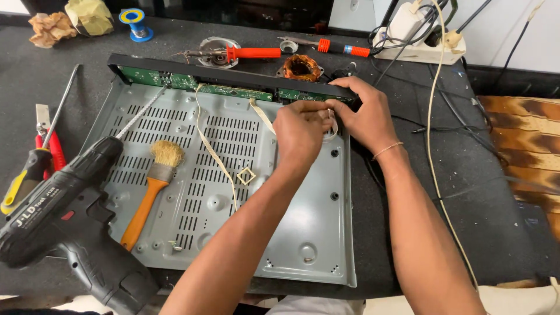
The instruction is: Installing and aligning a circuit board into the chassis of an electronic device
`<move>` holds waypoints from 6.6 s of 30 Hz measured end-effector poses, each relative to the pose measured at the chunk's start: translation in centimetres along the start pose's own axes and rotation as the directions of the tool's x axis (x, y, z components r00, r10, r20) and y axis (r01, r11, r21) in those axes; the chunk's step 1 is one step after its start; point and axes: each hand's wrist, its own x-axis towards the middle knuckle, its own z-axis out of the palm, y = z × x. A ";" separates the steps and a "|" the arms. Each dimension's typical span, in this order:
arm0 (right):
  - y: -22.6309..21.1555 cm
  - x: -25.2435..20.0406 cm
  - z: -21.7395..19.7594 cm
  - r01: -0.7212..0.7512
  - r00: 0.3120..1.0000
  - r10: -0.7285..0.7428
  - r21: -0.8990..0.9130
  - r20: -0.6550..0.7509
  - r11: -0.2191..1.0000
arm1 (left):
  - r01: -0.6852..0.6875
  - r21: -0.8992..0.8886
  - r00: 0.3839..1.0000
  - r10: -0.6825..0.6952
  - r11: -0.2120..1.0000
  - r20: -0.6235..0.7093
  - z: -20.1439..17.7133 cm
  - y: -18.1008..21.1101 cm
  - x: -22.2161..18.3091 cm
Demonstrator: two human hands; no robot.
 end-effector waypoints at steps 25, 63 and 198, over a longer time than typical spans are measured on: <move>-0.5 -0.3 -0.4 0.029 0.998 -0.030 0.033 0.048 0.999 | -0.004 0.183 0.993 0.026 0.983 -0.116 -2.6 3.9 -2.7; -0.9 -0.2 -0.6 -0.006 0.999 0.003 0.048 0.050 0.999 | -0.223 0.645 0.966 0.256 0.731 0.044 -4.0 1.4 -0.7; -2.2 0.8 0.8 0.216 0.975 -0.163 -0.480 0.151 0.850 | -0.177 0.658 0.953 0.295 0.732 -0.072 -2.9 0.8 0.5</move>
